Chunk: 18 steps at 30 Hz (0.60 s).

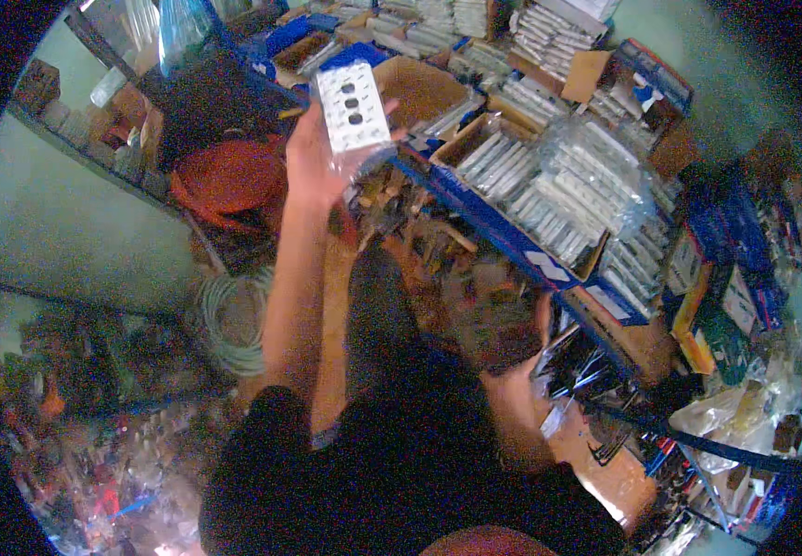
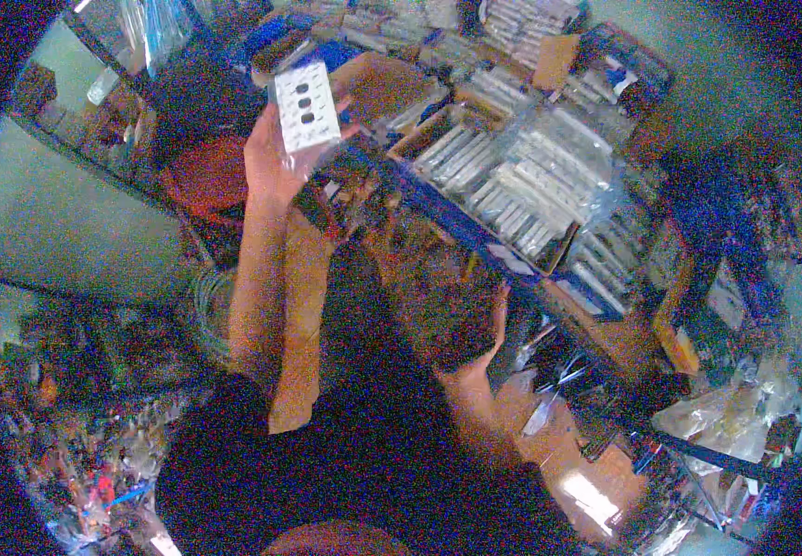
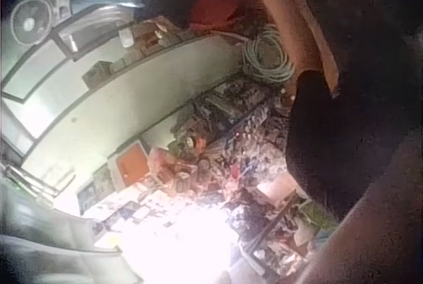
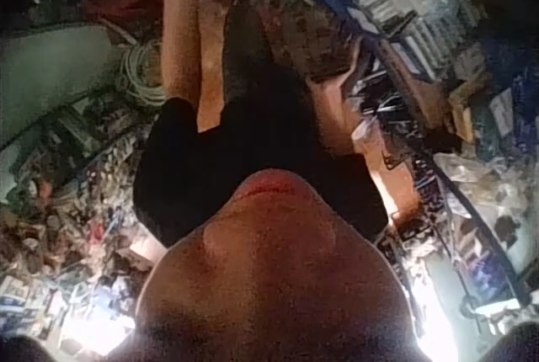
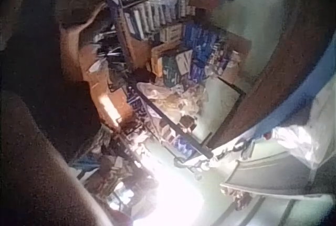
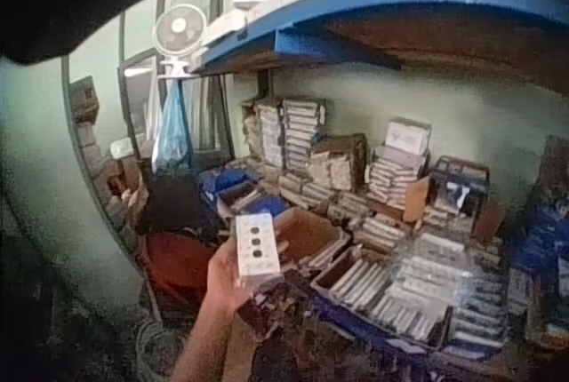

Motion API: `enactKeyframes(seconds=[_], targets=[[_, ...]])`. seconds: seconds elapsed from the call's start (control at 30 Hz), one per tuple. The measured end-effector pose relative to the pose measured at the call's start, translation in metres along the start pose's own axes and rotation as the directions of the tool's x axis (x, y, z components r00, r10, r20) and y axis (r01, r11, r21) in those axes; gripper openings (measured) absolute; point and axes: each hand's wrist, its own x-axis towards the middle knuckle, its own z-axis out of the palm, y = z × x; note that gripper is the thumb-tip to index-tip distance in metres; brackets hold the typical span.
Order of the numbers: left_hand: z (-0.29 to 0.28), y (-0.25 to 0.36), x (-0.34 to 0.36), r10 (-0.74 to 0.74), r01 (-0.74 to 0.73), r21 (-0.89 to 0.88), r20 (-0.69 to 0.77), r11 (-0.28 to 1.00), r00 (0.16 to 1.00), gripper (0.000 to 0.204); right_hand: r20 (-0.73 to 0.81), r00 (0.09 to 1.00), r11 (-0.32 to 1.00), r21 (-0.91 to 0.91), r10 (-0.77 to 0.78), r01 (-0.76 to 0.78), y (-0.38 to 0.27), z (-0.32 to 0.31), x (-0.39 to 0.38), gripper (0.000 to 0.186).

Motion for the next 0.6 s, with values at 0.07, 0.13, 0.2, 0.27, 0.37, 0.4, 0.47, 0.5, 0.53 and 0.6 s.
enactKeyframes(seconds=[0.07, 0.13, 0.2, 0.27, 0.37, 0.4, 0.47, 0.5, 0.53, 0.6], targets=[[0.003, -0.017, -0.034, 0.013, -0.014, -0.055, -0.031, 0.998, 0.999, 0.063, -0.02, 0.999, 0.999, -0.017, -0.042, 0.042, 0.008, 0.032, 0.013, 0.065], [0.008, -0.04, -0.066, -0.079, 0.074, -0.04, -0.127, 0.996, 0.989, 0.063, -0.034, 0.994, 0.993, -0.058, -0.102, 0.1, 0.013, 0.058, 0.033, 0.066], [0.013, -0.064, -0.097, -0.133, 0.193, 0.156, -0.328, 0.969, 0.935, 0.062, 0.072, 0.871, 0.687, -0.585, -0.486, 0.431, 0.021, 0.07, 0.056, 0.066], [0.015, -0.093, -0.124, -0.08, 0.286, 0.428, -0.437, 0.857, 0.896, 0.062, 0.441, 0.773, 0.24, -0.776, -0.455, 0.584, 0.027, 0.074, 0.084, 0.065], [0.041, -0.1, -0.164, -0.278, 0.216, -0.356, -0.133, 0.909, 0.951, 0.049, 0.674, 0.738, -0.547, -0.606, 0.034, 0.578, 0.035, 0.067, 0.096, 0.062], [0.041, -0.1, -0.162, -0.28, 0.217, -0.36, -0.133, 0.908, 0.951, 0.049, 0.52, 0.815, -0.762, -0.41, 0.256, 0.501, 0.042, 0.065, 0.097, 0.061], [0.044, -0.099, -0.15, -0.181, 0.086, -0.244, -0.403, 0.966, 0.897, 0.052, 0.452, 0.853, -0.759, -0.449, 0.262, 0.472, 0.057, 0.052, 0.081, 0.062], [0.04, -0.098, -0.147, -0.184, 0.087, -0.251, -0.394, 0.964, 0.9, 0.052, 0.385, 0.884, -0.76, -0.481, 0.263, 0.436, 0.061, 0.045, 0.07, 0.064], [0.034, -0.094, -0.143, -0.124, 0.081, -0.135, -0.35, 0.988, 0.928, 0.054, 0.38, 0.89, -0.742, -0.515, 0.252, 0.43, 0.062, 0.039, 0.061, 0.063], [0.036, -0.095, -0.154, -0.081, 0.096, 0.031, -0.328, 0.995, 0.941, 0.056, 0.388, 0.9, -0.754, -0.526, 0.198, 0.392, 0.056, 0.052, 0.066, 0.064]])
